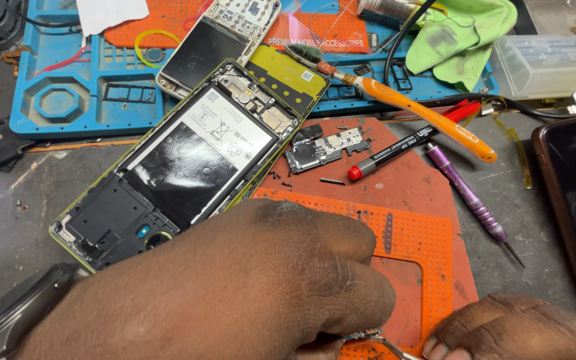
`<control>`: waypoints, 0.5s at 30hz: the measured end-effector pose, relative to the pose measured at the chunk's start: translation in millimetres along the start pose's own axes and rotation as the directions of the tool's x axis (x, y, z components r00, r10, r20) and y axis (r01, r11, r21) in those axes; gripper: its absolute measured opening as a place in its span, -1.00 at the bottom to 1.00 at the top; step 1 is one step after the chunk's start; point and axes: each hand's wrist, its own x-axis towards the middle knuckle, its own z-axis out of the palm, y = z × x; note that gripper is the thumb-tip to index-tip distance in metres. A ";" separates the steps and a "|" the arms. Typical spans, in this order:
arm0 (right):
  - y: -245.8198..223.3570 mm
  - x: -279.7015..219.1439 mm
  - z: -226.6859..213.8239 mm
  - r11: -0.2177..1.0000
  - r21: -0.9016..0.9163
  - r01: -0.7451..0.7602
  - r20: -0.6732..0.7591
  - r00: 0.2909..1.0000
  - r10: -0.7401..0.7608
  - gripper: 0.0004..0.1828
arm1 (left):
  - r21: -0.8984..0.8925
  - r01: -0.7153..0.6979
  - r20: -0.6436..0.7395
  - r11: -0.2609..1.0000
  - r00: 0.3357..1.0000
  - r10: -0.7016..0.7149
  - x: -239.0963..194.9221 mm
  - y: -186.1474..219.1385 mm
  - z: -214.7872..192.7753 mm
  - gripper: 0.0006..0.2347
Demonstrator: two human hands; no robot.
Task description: The person uses tweezers to handle a small circuit board, sprays it with a cleaning agent, and then uses a soldering iron to solder components. They place the circuit board into a plastic case and continue to adjust and solder components on the board.
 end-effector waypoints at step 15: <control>-9.2 14.8 -7.0 0.999 0.046 0.017 0.037 0.999 -0.019 -0.87 | 0.023 -0.039 -0.047 0.999 0.998 0.040 1.7 -10.7 0.5 -0.80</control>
